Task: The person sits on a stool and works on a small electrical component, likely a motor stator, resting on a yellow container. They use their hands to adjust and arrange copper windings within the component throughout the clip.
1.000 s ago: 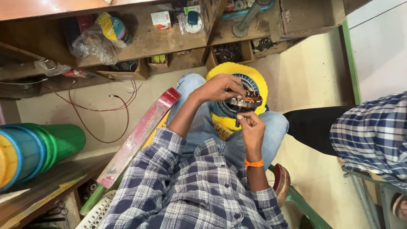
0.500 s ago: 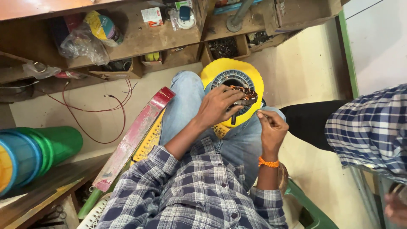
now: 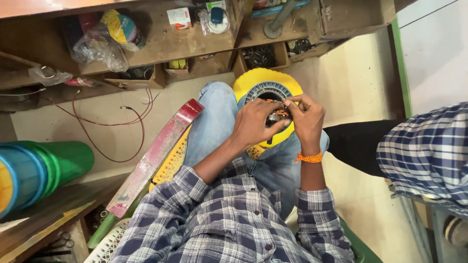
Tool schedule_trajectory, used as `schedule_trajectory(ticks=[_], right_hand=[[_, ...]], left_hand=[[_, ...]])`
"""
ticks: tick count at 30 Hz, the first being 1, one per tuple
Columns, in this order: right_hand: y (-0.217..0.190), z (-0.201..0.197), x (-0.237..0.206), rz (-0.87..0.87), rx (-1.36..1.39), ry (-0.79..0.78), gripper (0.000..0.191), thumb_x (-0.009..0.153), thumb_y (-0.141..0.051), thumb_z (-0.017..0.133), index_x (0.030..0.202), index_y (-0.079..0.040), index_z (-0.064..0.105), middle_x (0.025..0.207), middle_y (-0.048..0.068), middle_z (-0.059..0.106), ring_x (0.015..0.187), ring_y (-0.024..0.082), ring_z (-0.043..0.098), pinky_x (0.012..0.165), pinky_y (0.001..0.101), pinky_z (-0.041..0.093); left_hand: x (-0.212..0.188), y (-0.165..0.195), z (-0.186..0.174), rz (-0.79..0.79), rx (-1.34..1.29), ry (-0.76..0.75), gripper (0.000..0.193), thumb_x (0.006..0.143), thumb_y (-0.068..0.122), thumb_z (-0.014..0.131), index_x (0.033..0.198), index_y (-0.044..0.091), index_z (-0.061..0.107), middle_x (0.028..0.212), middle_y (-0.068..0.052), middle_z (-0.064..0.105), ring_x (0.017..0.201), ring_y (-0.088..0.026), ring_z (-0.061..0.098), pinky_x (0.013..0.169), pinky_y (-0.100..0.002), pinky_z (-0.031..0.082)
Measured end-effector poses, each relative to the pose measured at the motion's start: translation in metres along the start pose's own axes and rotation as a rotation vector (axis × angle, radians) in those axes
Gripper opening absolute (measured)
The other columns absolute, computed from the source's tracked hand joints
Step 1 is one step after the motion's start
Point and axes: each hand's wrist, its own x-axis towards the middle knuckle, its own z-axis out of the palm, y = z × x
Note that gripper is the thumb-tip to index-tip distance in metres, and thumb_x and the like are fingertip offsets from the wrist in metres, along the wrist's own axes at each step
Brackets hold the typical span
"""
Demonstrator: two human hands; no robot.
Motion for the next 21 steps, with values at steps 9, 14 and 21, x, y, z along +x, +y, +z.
schedule_trajectory(ticks=[9, 14, 21], right_hand=[[-0.014, -0.004, -0.009, -0.020, -0.058, 0.054, 0.007, 0.090, -0.004, 0.080, 0.092, 0.001, 0.075, 0.061, -0.006, 0.037, 0.057, 0.002, 0.033, 0.050, 0.0255, 0.028], [-0.019, -0.003, -0.044, -0.036, 0.103, 0.017, 0.009, 0.097, -0.006, 0.078, 0.099, 0.001, 0.073, 0.075, -0.011, 0.064, 0.068, -0.002, 0.052, 0.057, 0.0214, 0.040], [-0.024, 0.011, -0.077, 0.056, -0.002, 0.123, 0.020, 0.090, -0.005, 0.077, 0.107, 0.001, 0.069, 0.061, -0.004, 0.032, 0.056, 0.004, 0.030, 0.050, 0.0268, 0.025]], left_hand=[[0.045, -0.049, 0.020, -0.153, -0.586, -0.350, 0.020, 0.086, 0.018, 0.077, 0.104, 0.009, 0.078, 0.093, -0.007, 0.079, 0.087, -0.021, 0.075, 0.080, -0.034, 0.057], [0.050, -0.075, -0.001, 0.048, -0.480, -0.446, 0.018, 0.084, 0.016, 0.080, 0.101, 0.009, 0.080, 0.094, -0.006, 0.077, 0.086, -0.021, 0.074, 0.078, -0.034, 0.056], [0.063, -0.071, -0.019, 0.298, -0.388, -0.512, 0.017, 0.088, 0.014, 0.078, 0.104, 0.011, 0.080, 0.100, -0.006, 0.078, 0.091, -0.025, 0.074, 0.081, -0.036, 0.057]])
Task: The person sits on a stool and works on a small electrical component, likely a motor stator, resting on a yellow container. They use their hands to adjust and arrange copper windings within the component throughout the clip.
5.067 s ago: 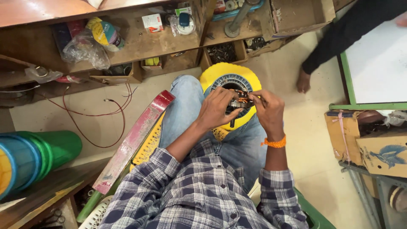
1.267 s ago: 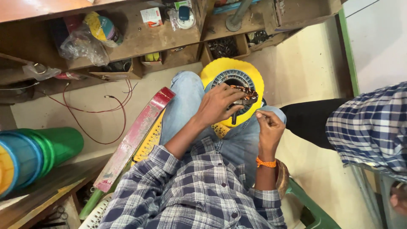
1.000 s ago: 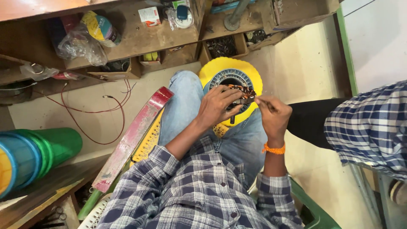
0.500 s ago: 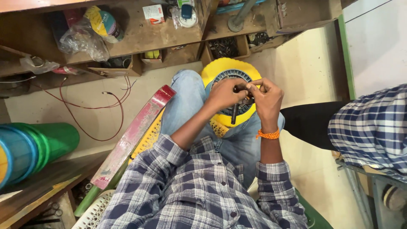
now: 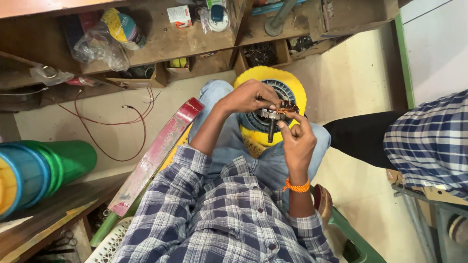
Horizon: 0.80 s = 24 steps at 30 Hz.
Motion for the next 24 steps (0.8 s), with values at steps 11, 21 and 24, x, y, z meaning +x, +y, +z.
schedule_trajectory(ticks=[11, 21, 24], right_hand=[[0.010, 0.011, -0.010, -0.103, -0.073, 0.025, 0.007, 0.093, -0.005, 0.076, 0.096, 0.001, 0.072, 0.059, -0.001, 0.031, 0.054, 0.006, 0.029, 0.050, 0.0297, 0.024], [0.116, 0.041, -0.020, 0.182, 0.635, -0.040, 0.005, 0.099, -0.004, 0.072, 0.103, -0.001, 0.072, 0.076, -0.005, 0.061, 0.064, 0.002, 0.047, 0.057, 0.0231, 0.035], [0.131, 0.027, -0.009, 0.336, 0.797, -0.005, 0.004, 0.097, -0.007, 0.071, 0.100, -0.004, 0.071, 0.066, -0.006, 0.054, 0.050, 0.002, 0.039, 0.046, 0.0223, 0.029]], left_hand=[[-0.006, -0.001, 0.004, 0.078, 0.061, 0.058, 0.022, 0.084, 0.008, 0.074, 0.106, 0.011, 0.080, 0.105, -0.006, 0.077, 0.094, -0.026, 0.075, 0.084, -0.036, 0.058], [-0.009, 0.026, 0.004, -0.001, 0.218, 0.081, 0.022, 0.086, 0.021, 0.078, 0.106, 0.014, 0.080, 0.110, -0.004, 0.076, 0.103, -0.027, 0.070, 0.088, -0.038, 0.055], [-0.019, 0.044, 0.022, 0.041, 0.329, 0.205, 0.037, 0.081, 0.031, 0.083, 0.113, 0.013, 0.077, 0.117, -0.005, 0.073, 0.104, -0.029, 0.065, 0.088, -0.039, 0.053]])
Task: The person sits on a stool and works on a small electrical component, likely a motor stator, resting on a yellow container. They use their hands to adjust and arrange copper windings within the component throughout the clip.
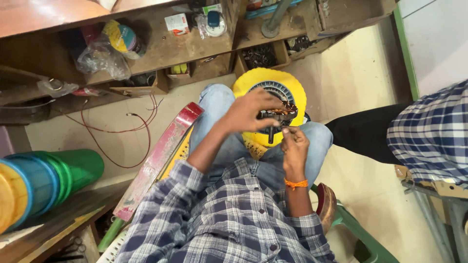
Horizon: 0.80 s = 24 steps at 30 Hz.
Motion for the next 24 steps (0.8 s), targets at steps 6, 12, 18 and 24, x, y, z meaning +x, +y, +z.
schedule_trajectory(ticks=[6, 12, 18, 24], right_hand=[[-0.045, -0.011, 0.004, -0.137, -0.153, 0.064, 0.004, 0.095, -0.003, 0.073, 0.098, 0.000, 0.073, 0.073, -0.005, 0.059, 0.055, 0.001, 0.040, 0.050, 0.0207, 0.027], [-0.092, 0.018, 0.005, -0.349, -0.513, -0.022, 0.004, 0.095, 0.001, 0.078, 0.098, 0.002, 0.075, 0.073, -0.008, 0.053, 0.065, 0.000, 0.041, 0.058, 0.0200, 0.031], [-0.113, 0.050, 0.026, -0.506, -0.778, -0.153, 0.009, 0.092, 0.004, 0.076, 0.100, 0.000, 0.076, 0.074, 0.000, 0.065, 0.064, 0.001, 0.047, 0.057, 0.0222, 0.038], [-0.113, 0.060, 0.043, -0.610, -0.807, -0.255, 0.011, 0.094, 0.004, 0.072, 0.103, -0.001, 0.076, 0.083, 0.003, 0.071, 0.074, 0.004, 0.061, 0.064, 0.0257, 0.049]], left_hand=[[-0.012, 0.022, 0.039, -0.066, 0.218, 0.175, 0.039, 0.089, 0.031, 0.082, 0.121, 0.012, 0.073, 0.120, -0.003, 0.074, 0.109, -0.024, 0.068, 0.090, -0.038, 0.054], [-0.020, 0.015, 0.054, -0.014, 0.281, 0.316, 0.038, 0.088, 0.027, 0.082, 0.120, 0.008, 0.072, 0.120, -0.006, 0.075, 0.112, -0.024, 0.069, 0.093, -0.038, 0.055], [-0.016, 0.025, 0.049, -0.065, 0.245, 0.337, 0.040, 0.086, 0.029, 0.083, 0.119, 0.010, 0.072, 0.117, -0.006, 0.076, 0.110, -0.025, 0.072, 0.096, -0.038, 0.055], [0.008, 0.022, 0.049, -0.608, -0.006, 0.167, 0.047, 0.083, 0.034, 0.083, 0.124, 0.014, 0.072, 0.098, -0.011, 0.077, 0.094, -0.031, 0.072, 0.083, -0.042, 0.055]])
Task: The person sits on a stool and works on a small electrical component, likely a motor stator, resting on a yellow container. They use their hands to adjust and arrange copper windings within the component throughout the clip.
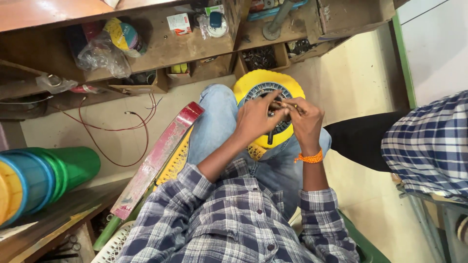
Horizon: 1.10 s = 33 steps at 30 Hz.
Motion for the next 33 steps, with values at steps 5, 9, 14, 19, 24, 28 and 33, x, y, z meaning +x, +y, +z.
schedule_trajectory(ticks=[5, 9, 14, 19, 24, 28, 33], right_hand=[[0.004, 0.002, 0.004, 0.131, -0.204, 0.047, 0.011, 0.089, -0.006, 0.086, 0.093, 0.000, 0.077, 0.060, 0.012, 0.045, 0.054, 0.012, 0.038, 0.052, 0.0310, 0.035], [-0.006, -0.001, -0.002, 0.162, -0.127, 0.048, 0.012, 0.093, -0.009, 0.082, 0.092, -0.001, 0.073, 0.063, 0.006, 0.049, 0.058, 0.007, 0.041, 0.053, 0.0294, 0.036], [-0.033, -0.001, -0.036, 0.153, -0.094, -0.019, 0.008, 0.094, -0.008, 0.078, 0.094, -0.001, 0.073, 0.061, -0.002, 0.052, 0.056, 0.003, 0.044, 0.051, 0.0259, 0.036], [-0.034, 0.012, -0.060, 0.310, -0.057, -0.029, 0.010, 0.091, -0.008, 0.078, 0.096, -0.001, 0.075, 0.060, 0.001, 0.042, 0.056, 0.005, 0.035, 0.050, 0.0272, 0.027], [-0.001, 0.034, -0.081, 0.372, 0.061, 0.034, 0.009, 0.093, -0.008, 0.076, 0.095, 0.000, 0.073, 0.064, -0.005, 0.054, 0.059, 0.001, 0.040, 0.051, 0.0242, 0.031], [0.026, 0.028, -0.099, 0.424, 0.057, 0.062, 0.007, 0.094, -0.006, 0.074, 0.096, 0.000, 0.074, 0.064, -0.004, 0.054, 0.058, 0.001, 0.040, 0.051, 0.0240, 0.030], [0.030, -0.012, -0.095, 0.392, 0.101, 0.118, 0.006, 0.094, -0.004, 0.075, 0.099, 0.001, 0.075, 0.071, -0.005, 0.057, 0.062, 0.002, 0.042, 0.054, 0.0228, 0.032]], left_hand=[[0.034, -0.029, 0.014, -0.085, -0.357, -0.197, 0.028, 0.082, 0.023, 0.078, 0.107, 0.011, 0.078, 0.095, -0.005, 0.079, 0.089, -0.019, 0.077, 0.080, -0.035, 0.058], [0.047, -0.050, 0.006, 0.134, -0.483, -0.349, 0.020, 0.086, 0.016, 0.077, 0.105, 0.010, 0.080, 0.097, -0.004, 0.080, 0.090, -0.016, 0.075, 0.082, -0.032, 0.057], [0.055, -0.058, -0.032, 0.422, -0.280, -0.462, 0.015, 0.088, 0.014, 0.078, 0.102, 0.008, 0.079, 0.099, -0.007, 0.078, 0.091, -0.022, 0.075, 0.083, -0.034, 0.057], [0.061, -0.049, -0.042, 0.534, -0.271, -0.498, 0.016, 0.089, 0.011, 0.076, 0.104, 0.008, 0.079, 0.100, -0.007, 0.078, 0.093, -0.025, 0.074, 0.084, -0.036, 0.057], [0.058, -0.040, -0.049, 0.537, -0.249, -0.486, 0.018, 0.090, 0.019, 0.075, 0.105, 0.009, 0.079, 0.105, -0.007, 0.078, 0.097, -0.026, 0.074, 0.088, -0.037, 0.057], [0.033, -0.027, -0.046, 0.576, -0.065, -0.343, 0.034, 0.083, 0.031, 0.080, 0.110, 0.012, 0.077, 0.112, -0.008, 0.075, 0.104, -0.031, 0.067, 0.089, -0.041, 0.053], [-0.004, -0.015, -0.021, 0.543, 0.112, -0.063, 0.046, 0.083, 0.033, 0.082, 0.123, 0.013, 0.071, 0.119, -0.006, 0.073, 0.108, -0.027, 0.065, 0.092, -0.040, 0.053]])
